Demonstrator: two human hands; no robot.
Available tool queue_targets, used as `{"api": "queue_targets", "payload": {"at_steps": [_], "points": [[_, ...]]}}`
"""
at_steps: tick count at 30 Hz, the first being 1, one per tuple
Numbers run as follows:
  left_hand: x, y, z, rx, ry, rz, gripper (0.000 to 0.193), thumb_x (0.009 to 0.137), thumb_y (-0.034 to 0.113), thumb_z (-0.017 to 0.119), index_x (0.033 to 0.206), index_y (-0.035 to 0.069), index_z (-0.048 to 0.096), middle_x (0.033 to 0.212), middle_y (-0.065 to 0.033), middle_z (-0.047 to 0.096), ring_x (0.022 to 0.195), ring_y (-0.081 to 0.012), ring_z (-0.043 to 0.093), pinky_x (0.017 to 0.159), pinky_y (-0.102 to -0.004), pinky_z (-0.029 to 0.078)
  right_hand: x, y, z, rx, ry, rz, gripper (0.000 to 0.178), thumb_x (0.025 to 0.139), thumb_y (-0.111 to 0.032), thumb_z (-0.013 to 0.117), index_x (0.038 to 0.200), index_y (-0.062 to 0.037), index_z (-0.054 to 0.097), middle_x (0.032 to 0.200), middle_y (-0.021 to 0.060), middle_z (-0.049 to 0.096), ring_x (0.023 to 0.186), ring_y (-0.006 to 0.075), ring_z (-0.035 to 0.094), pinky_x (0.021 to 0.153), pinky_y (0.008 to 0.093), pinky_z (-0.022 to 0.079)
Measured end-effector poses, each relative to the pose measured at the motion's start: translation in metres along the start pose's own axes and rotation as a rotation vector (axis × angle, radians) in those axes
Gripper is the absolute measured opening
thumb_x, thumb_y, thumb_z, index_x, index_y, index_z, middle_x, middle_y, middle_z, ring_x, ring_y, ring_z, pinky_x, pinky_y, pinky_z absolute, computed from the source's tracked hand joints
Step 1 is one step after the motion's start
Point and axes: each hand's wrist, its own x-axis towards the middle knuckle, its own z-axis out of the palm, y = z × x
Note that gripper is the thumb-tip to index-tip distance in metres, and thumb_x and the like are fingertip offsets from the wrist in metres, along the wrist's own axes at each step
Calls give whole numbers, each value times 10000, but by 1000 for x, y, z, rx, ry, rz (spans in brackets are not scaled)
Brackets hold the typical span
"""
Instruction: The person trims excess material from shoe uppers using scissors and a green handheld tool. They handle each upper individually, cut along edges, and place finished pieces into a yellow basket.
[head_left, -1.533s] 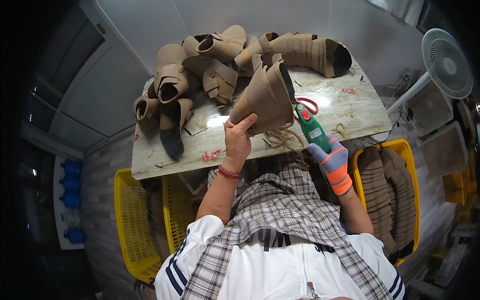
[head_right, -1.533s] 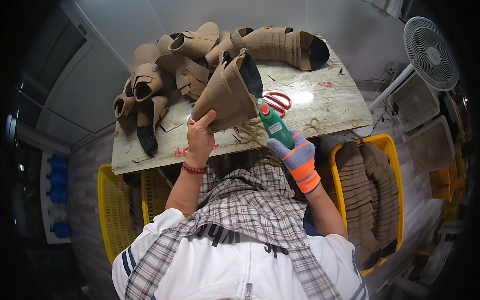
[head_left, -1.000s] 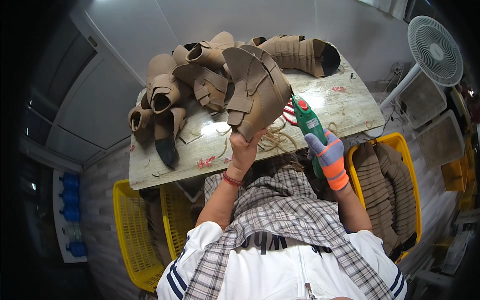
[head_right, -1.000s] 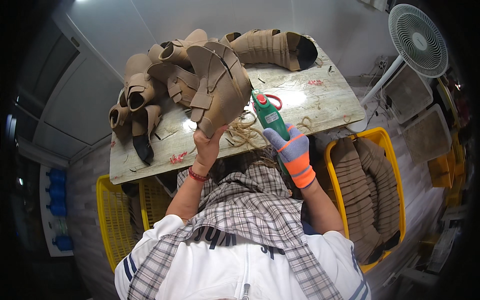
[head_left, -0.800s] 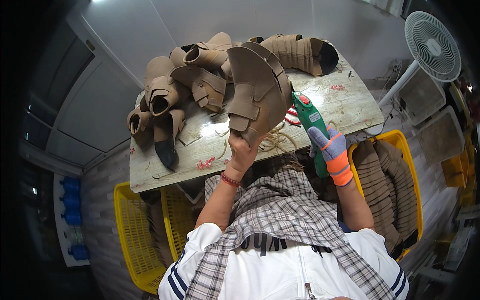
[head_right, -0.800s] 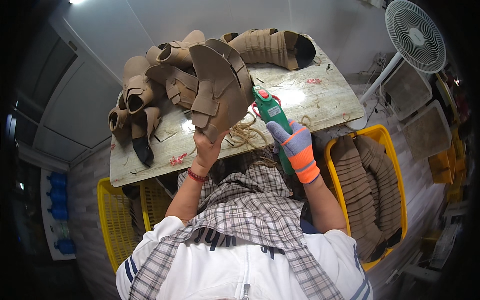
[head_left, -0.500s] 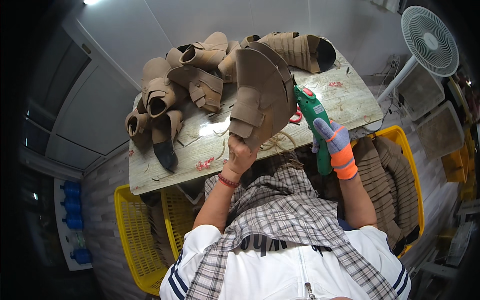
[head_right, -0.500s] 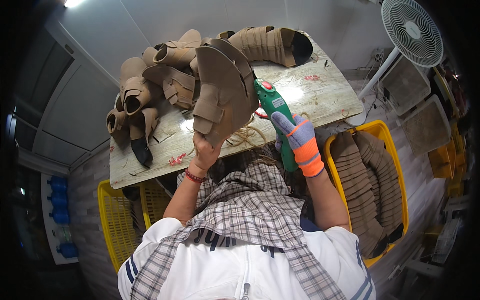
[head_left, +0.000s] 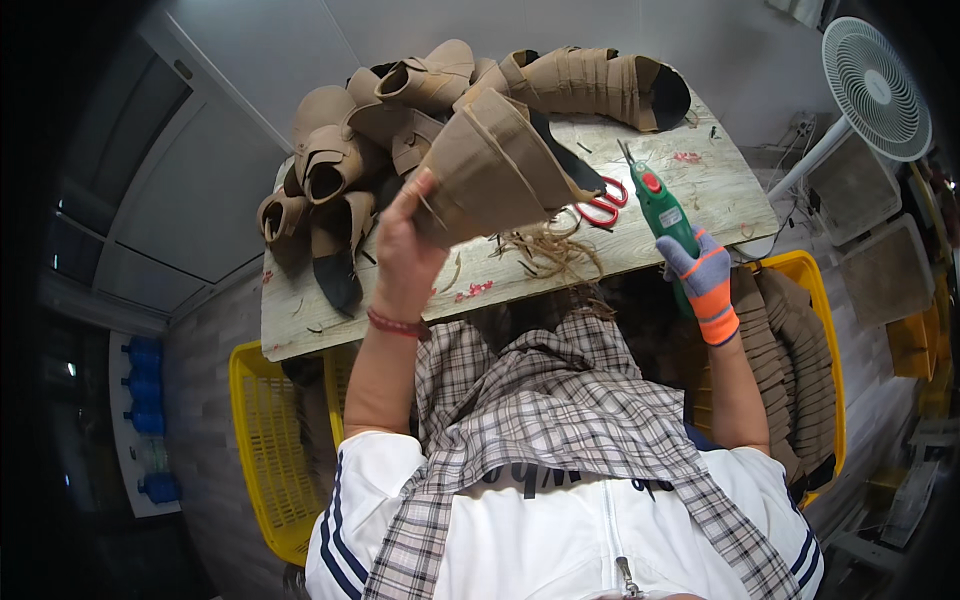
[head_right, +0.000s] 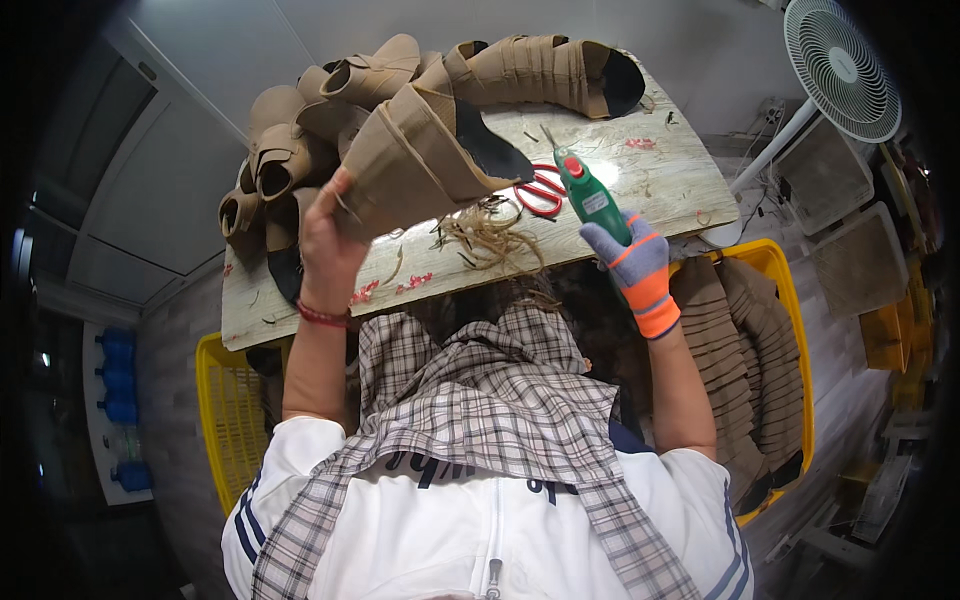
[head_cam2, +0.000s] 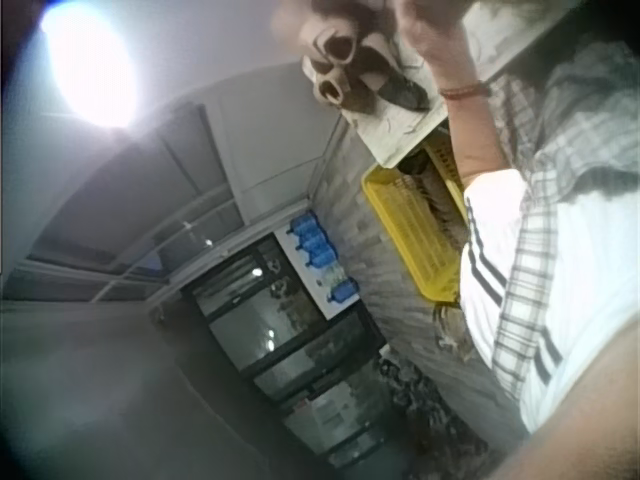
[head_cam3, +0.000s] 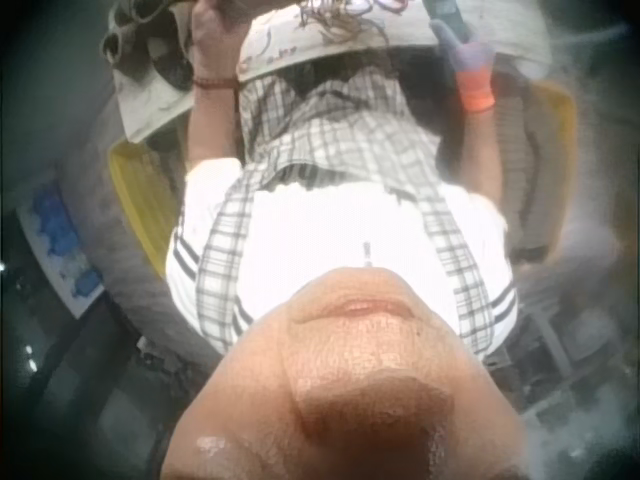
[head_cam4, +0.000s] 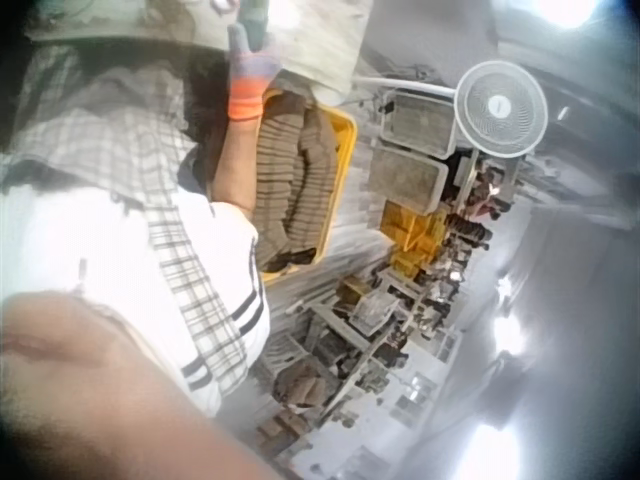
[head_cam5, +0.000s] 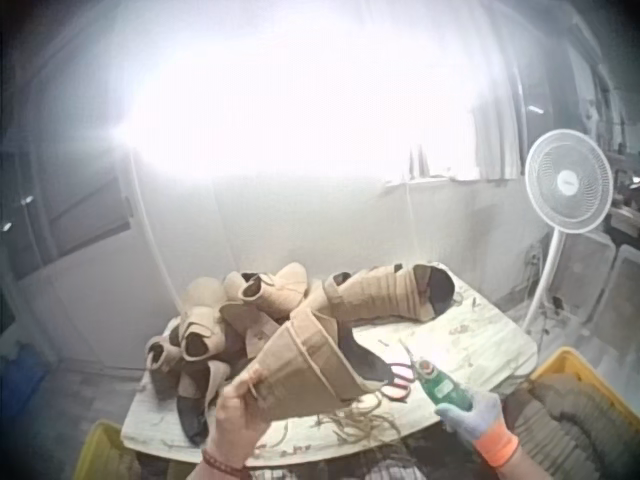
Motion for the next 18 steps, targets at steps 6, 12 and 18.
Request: {"api": "queue_targets", "payload": {"at_steps": [6,12,18], "points": [[12,39,-51,-301,283,-234,314,977,146,443,1195,-67,517,1211,-232,579,1127,-338,569,996,-471,452,-18,-1,7,-344,155,-484,486,631,-339,858,939,-21,659,728,132,666,615,262,645,574,328,514],[11,41,-64,-486,267,-297,351,983,155,423,1232,-82,492,1252,-250,548,1167,-356,540,1023,-483,429,-19,-9,3,-484,165,-658,498,586,-358,867,911,-35,671,709,125,650,598,290,620,560,346,508],[9,33,-64,-506,320,-302,328,981,152,418,1201,-74,508,1218,-244,568,1135,-358,557,1004,-492,444,-22,-16,7,-471,162,-726,493,565,-335,875,901,-39,669,723,112,652,593,276,616,558,339,508]]}}
